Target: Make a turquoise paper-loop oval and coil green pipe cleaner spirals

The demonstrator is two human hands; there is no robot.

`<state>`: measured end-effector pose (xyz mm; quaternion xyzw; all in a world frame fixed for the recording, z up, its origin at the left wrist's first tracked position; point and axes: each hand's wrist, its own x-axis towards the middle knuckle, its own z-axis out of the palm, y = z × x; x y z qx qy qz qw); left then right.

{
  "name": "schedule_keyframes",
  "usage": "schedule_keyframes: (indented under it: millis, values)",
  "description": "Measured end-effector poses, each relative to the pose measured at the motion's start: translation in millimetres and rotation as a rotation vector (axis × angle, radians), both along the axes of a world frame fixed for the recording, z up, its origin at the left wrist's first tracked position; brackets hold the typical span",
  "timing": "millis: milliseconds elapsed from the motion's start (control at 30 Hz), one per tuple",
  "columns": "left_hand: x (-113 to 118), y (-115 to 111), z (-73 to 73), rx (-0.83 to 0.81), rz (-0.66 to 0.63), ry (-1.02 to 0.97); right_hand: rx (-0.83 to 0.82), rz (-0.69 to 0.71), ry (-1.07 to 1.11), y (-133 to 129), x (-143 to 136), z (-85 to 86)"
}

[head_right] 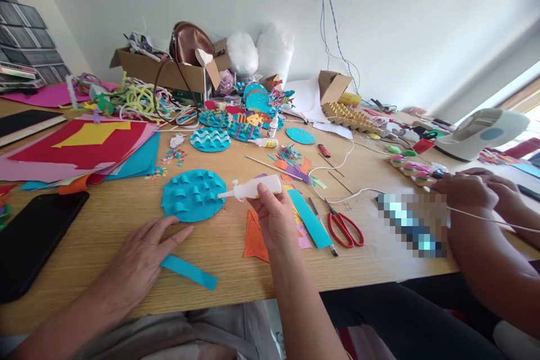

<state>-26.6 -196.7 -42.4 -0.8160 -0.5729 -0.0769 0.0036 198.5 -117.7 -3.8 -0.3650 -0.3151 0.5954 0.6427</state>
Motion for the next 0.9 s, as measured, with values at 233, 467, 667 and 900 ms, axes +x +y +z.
schedule_keyframes:
  millis: [233, 467, 667, 900]
  values:
    - [-13.3, 2.8, -17.7, 0.204, -0.135, -0.183, -0.088, -0.022, 0.237, -2.9, -0.3, 1.1]
    - [-16.5, 2.6, -19.0, 0.206, -0.142, -0.256, -0.217, 0.018, 0.252, -5.7, 1.2, 1.1]
    - [-15.5, -1.3, -11.9, 0.181, -0.107, -0.558, -0.144, 0.036, 0.088, 9.8, 22.4, 10.1]
    - [-8.3, -17.1, 12.8, -0.305, 0.048, -1.192, -0.126, 0.254, -0.216, 61.0, 54.9, 23.0]
